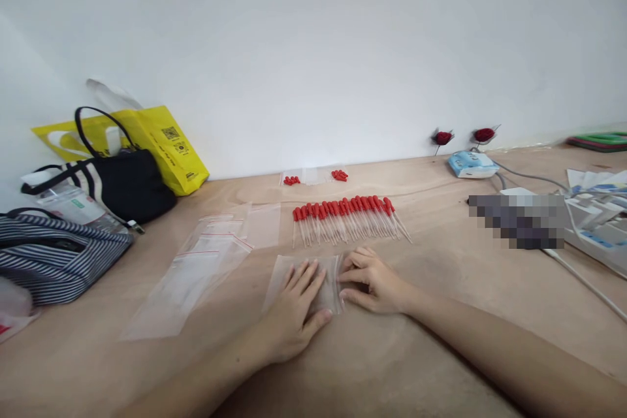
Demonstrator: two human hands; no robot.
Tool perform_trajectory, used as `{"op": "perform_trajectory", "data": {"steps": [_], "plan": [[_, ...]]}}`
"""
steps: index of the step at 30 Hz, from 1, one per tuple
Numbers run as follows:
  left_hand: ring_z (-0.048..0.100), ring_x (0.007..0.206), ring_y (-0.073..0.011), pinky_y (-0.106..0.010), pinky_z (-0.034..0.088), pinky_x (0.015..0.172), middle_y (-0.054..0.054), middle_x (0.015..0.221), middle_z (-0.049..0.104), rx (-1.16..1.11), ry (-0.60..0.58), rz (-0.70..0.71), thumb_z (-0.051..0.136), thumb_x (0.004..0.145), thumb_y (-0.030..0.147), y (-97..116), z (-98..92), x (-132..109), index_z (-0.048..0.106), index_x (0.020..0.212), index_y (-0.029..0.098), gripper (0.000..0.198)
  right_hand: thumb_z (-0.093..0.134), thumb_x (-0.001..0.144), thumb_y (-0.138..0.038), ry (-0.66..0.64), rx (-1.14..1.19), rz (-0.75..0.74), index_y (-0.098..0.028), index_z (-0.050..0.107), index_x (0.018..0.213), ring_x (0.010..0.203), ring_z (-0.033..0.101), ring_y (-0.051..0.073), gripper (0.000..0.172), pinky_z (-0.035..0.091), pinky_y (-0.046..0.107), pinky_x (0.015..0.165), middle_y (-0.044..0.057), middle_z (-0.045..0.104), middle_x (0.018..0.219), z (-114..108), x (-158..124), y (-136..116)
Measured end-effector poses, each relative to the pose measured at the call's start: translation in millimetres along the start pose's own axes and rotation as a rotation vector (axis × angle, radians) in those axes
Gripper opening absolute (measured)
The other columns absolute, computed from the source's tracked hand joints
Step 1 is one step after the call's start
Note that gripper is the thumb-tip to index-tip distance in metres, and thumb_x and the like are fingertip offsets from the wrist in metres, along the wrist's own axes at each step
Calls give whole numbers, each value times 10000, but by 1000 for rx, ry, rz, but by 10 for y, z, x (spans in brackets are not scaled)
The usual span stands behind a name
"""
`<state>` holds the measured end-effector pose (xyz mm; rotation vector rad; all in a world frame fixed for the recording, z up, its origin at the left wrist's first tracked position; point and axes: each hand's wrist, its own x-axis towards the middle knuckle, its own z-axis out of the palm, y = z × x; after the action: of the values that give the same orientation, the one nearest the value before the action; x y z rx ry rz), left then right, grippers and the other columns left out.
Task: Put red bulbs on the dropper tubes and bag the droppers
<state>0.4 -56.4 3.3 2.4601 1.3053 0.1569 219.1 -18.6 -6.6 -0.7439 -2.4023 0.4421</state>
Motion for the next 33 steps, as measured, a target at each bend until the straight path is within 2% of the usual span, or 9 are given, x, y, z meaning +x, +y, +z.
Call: {"op": "perform_trajectory", "data": {"steps": [3, 5, 10, 13, 17, 22, 27, 30, 33], "plan": [[90, 1322, -286, -539, 129, 1042, -98, 1443, 157, -17, 60, 0, 357, 866, 472, 115, 135, 6, 165, 1380, 242, 595, 598, 717, -458, -46, 67, -50, -203, 654, 887, 881, 499, 186, 312, 359, 357, 792, 57, 597, 935, -66, -29, 10], [96, 1320, -294, -536, 152, 1038, -99, 1445, 157, -27, 78, -7, 352, 870, 464, 152, 142, 31, 167, 1380, 241, 586, 608, 695, -487, -79, 86, -76, -197, 644, 921, 934, 507, 203, 369, 354, 378, 830, 64, 611, 960, -107, -55, 23], [271, 1269, -299, -485, 248, 1016, -106, 1397, 297, -22, 45, 71, 504, 770, 515, 95, -79, 137, 187, 1375, 255, 731, 605, 710, -447, -67, 32, -80, -196, 637, 961, 1076, 479, 241, 356, 329, 425, 905, 84, 636, 982, -114, -124, 65], [248, 1286, -272, -446, 229, 1040, -82, 1413, 268, -27, -16, 198, 506, 780, 489, 8, -191, 193, 212, 1369, 243, 703, 582, 744, -375, -32, -2, -66, -194, 649, 930, 1086, 481, 243, 268, 342, 430, 912, 85, 649, 954, -78, -158, 72], [187, 1311, -240, -424, 179, 1066, -76, 1430, 216, -4, -80, 236, 444, 826, 476, -60, -200, 222, 217, 1368, 215, 643, 540, 775, -282, -69, 33, -90, -178, 636, 962, 1043, 521, 201, 235, 368, 380, 916, 80, 647, 964, -80, -180, 63], [188, 1312, -218, -410, 172, 1074, -49, 1436, 202, -29, -60, 243, 393, 869, 403, -77, -175, 209, 149, 1381, 239, 591, 497, 816, -330, -201, -32, -78, -217, 531, 1167, 1123, 469, 207, 370, 327, 418, 950, 99, 500, 1241, -153, -204, 48], [160, 1318, -225, -399, 225, 1059, -69, 1450, 143, -54, -58, 209, 417, 858, 396, -98, -180, 202, 69, 1392, 213, 664, 497, 822, -347, -202, -39, -60, -278, 406, 1279, 1247, 326, 209, 470, 331, 403, 950, 96, 305, 1389, -181, -258, 73], [167, 1316, -235, -418, 220, 1058, -85, 1441, 181, -60, -35, 196, 436, 846, 419, -105, -173, 213, 108, 1389, 201, 670, 532, 799, -365, -195, 19, -37, -283, 412, 1274, 1220, 366, 213, 497, 338, 403, 947, 91, 372, 1352, -190, -257, 92], [209, 1304, -237, -443, 179, 1069, -85, 1416, 262, -52, -16, 220, 466, 832, 412, -101, -161, 230, 163, 1377, 199, 659, 578, 755, -415, -195, 49, 14, -237, 527, 1184, 1183, 410, 237, 468, 342, 411, 942, 107, 432, 1305, -205, -223, 104]]}}
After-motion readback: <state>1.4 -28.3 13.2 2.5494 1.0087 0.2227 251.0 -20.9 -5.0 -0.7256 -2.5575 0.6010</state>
